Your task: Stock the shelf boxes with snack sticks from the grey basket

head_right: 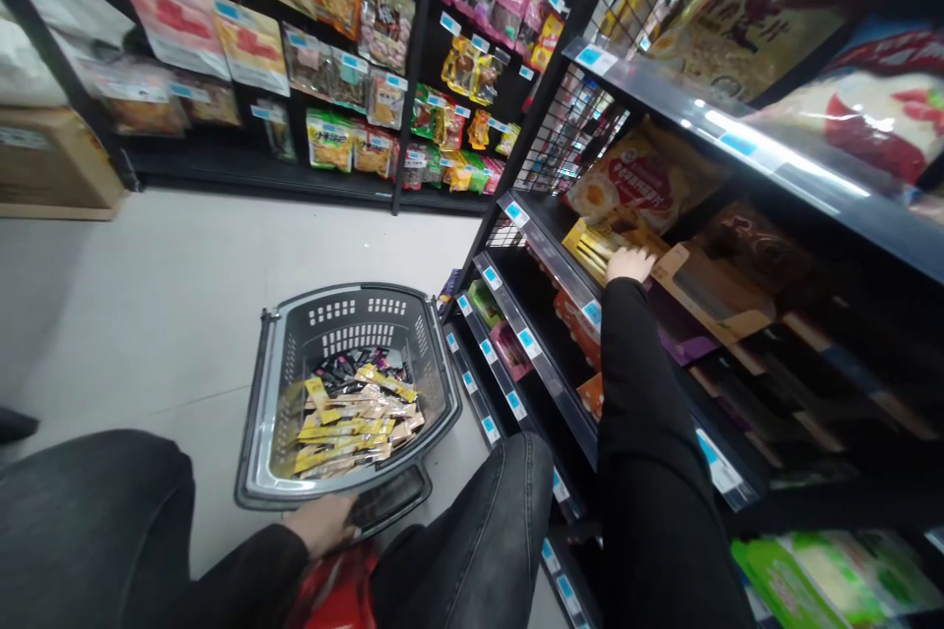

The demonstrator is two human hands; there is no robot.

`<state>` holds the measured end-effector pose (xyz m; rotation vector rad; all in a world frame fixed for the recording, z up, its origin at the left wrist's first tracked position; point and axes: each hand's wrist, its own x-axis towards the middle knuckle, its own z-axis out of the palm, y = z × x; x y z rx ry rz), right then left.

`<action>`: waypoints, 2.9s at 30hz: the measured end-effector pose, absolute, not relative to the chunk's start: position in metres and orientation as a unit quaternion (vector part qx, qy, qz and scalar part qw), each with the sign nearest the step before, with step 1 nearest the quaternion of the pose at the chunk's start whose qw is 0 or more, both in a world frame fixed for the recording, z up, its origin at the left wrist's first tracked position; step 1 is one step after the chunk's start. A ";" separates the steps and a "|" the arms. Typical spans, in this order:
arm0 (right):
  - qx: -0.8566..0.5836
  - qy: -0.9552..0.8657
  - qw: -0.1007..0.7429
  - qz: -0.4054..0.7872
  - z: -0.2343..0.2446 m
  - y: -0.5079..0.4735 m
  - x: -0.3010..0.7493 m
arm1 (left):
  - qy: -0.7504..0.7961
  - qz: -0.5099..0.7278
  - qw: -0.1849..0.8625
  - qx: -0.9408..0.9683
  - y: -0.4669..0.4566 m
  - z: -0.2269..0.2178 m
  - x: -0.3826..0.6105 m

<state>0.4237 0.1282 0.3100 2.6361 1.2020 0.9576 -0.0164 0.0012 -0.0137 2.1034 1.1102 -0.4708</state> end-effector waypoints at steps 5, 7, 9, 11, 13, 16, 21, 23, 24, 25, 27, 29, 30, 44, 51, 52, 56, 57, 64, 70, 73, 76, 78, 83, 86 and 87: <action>0.787 0.466 -0.055 0.401 0.334 0.104 0.406 | 0.427 -0.177 0.358 0.811 0.000 -0.019 -0.017; 0.786 0.446 -0.142 0.403 0.341 0.082 0.391 | 0.433 -0.162 0.357 0.812 0.003 -0.020 -0.015; 0.777 0.439 -0.263 0.368 0.333 0.051 0.369 | 0.456 -0.100 0.370 0.803 0.007 -0.017 -0.011; 0.756 0.472 -0.384 0.240 0.306 0.019 0.341 | 0.489 0.018 0.439 0.754 0.012 -0.007 -0.008; 0.730 0.500 -0.466 0.026 0.262 -0.008 0.311 | 0.490 0.150 0.591 0.624 0.016 0.007 -0.006; 0.687 0.479 -0.478 -0.266 0.184 -0.037 0.266 | 0.360 0.244 0.832 0.345 0.018 0.027 -0.007; 0.665 0.367 -0.390 -0.521 0.073 -0.056 0.220 | 0.265 0.284 0.874 0.291 0.014 0.032 -0.013; 0.679 0.310 -0.394 -0.536 0.044 -0.059 0.214 | 0.301 0.217 0.852 0.369 0.009 0.028 -0.013; 0.687 0.285 -0.393 -0.540 0.034 -0.059 0.213 | 0.317 0.179 0.836 0.410 0.007 0.026 -0.011; 0.692 0.267 -0.388 -0.547 0.026 -0.059 0.213 | 0.331 0.145 0.817 0.449 0.005 0.023 -0.009; 0.681 0.264 -0.376 -0.570 0.019 -0.059 0.215 | 0.357 0.109 0.775 0.510 0.002 0.020 -0.005; 0.649 0.300 -0.382 -0.586 0.019 -0.058 0.219 | 0.381 0.105 0.745 0.538 0.001 0.019 -0.001; 0.630 0.324 -0.393 -0.586 0.020 -0.058 0.221 | 0.386 0.105 0.740 0.540 0.001 0.018 0.000; 0.593 0.451 -0.384 -0.546 0.020 -0.064 0.248 | 0.381 0.140 0.718 0.565 0.005 0.023 -0.004; 0.590 0.484 -0.298 -0.573 0.029 -0.063 0.244 | 0.373 0.099 0.737 0.555 0.008 0.019 -0.006; 0.590 0.489 -0.288 -0.575 0.030 -0.063 0.244 | 0.368 0.089 0.744 0.551 0.009 0.018 -0.007; 0.596 0.508 -0.233 -0.576 0.032 -0.062 0.242 | 0.370 0.056 0.764 0.525 0.012 0.018 -0.010; 0.596 0.511 -0.226 -0.576 0.032 -0.062 0.241 | 0.375 0.055 0.768 0.517 0.012 0.019 -0.010; 0.595 0.531 -0.230 -0.558 0.038 -0.063 0.235 | 0.400 0.065 0.794 0.453 0.010 0.031 -0.013; 0.559 0.513 -0.198 -0.621 0.029 -0.061 0.219 | 0.451 0.063 0.788 0.414 0.019 0.031 -0.024; 0.550 0.532 -0.176 -0.619 0.018 -0.059 0.207 | 0.479 0.067 0.789 0.379 0.024 0.029 -0.029; 0.565 0.574 -0.171 -0.568 0.011 -0.059 0.202 | 0.502 0.066 0.780 0.367 0.024 0.028 -0.031; 0.582 0.615 -0.166 -0.505 0.011 -0.059 0.204 | 0.516 0.054 0.762 0.388 0.023 0.026 -0.030; 0.628 0.695 -0.134 -0.323 0.022 -0.060 0.200 | 0.511 0.072 0.717 0.469 0.023 0.019 -0.024; 0.652 0.719 -0.083 -0.225 0.028 -0.058 0.186 | 0.506 0.116 0.687 0.509 0.024 0.016 -0.023; 0.653 0.727 -0.058 -0.203 0.028 -0.058 0.181 | 0.503 0.128 0.680 0.518 0.024 0.017 -0.022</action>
